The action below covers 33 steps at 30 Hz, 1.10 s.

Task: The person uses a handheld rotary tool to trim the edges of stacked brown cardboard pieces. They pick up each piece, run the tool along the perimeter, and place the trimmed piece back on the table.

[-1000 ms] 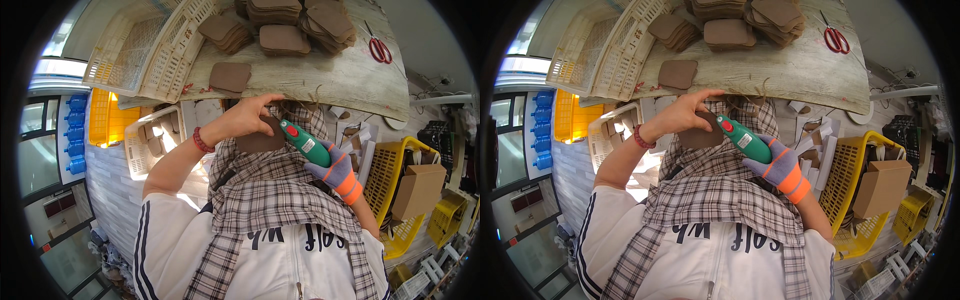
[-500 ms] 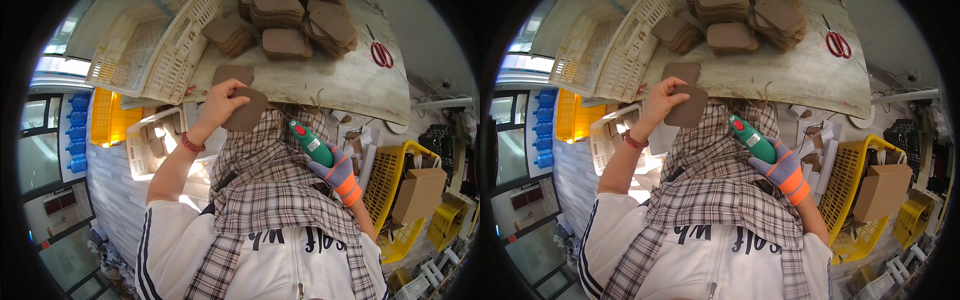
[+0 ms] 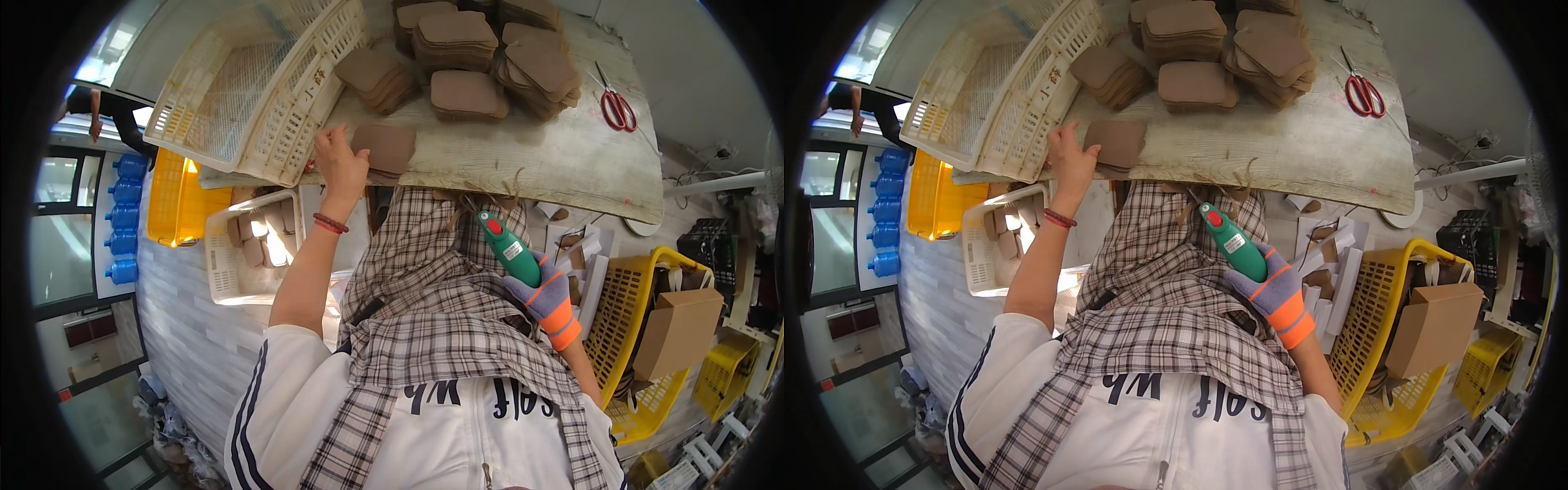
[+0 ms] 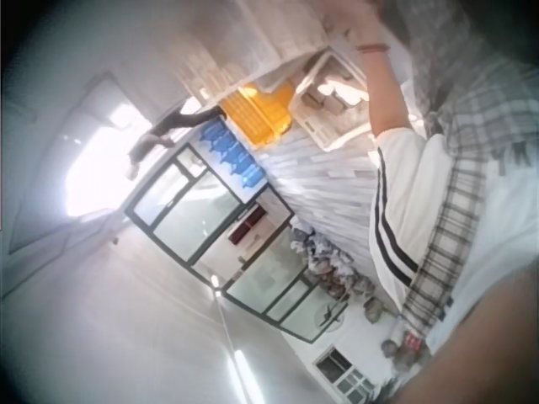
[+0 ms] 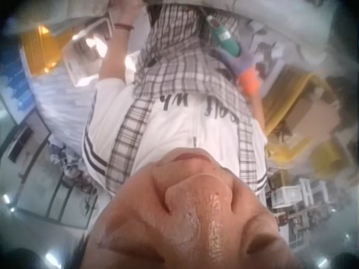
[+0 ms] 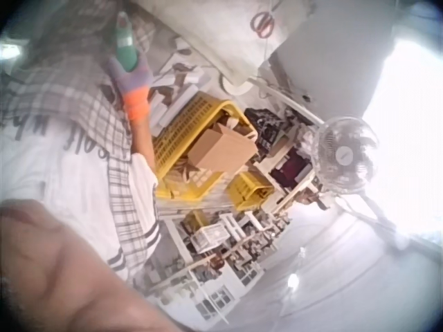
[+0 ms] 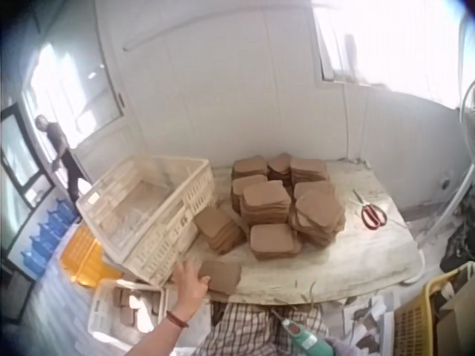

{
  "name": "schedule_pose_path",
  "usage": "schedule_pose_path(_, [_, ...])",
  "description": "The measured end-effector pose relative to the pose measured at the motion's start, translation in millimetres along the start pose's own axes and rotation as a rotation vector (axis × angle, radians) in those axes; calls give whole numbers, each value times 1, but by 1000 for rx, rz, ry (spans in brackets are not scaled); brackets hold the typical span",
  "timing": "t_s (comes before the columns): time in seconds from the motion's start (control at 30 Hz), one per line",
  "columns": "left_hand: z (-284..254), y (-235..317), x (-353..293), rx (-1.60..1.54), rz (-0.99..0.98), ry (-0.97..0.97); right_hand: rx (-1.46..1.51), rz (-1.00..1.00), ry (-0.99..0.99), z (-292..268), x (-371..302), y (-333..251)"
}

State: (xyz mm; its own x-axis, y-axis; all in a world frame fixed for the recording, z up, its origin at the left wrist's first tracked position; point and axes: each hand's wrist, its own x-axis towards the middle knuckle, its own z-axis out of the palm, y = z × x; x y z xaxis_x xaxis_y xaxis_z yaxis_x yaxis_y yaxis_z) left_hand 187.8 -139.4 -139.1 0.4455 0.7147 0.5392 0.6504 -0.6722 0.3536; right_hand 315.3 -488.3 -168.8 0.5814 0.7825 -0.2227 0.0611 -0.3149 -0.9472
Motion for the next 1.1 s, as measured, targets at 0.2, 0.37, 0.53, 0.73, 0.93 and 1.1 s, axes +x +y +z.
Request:
schedule_pose_path(0.2, [25, 73, 41, -13, 578, -30, 56, -11, 31, 2, 9, 14])
schedule_pose_path(0.37, [76, 86, 73, 33, 656, -201, 55, 0, 57, 3, 14, 19])
schedule_pose_path(0.53, [76, 99, 79, -25, 573, -254, 56, 16, 117, -1, 15, 17])
schedule_pose_path(0.73, [65, 102, 80, -136, 497, -179, 138, -38, 144, -2, 25, 17])
schedule_pose_path(0.93, [45, 99, 64, -472, 98, -363, 207, -29, 191, -1, 34, 7])
schedule_pose_path(1.1, [58, 111, 33, -1188, -359, -282, 271, -13, 214, 1, 43, 1])
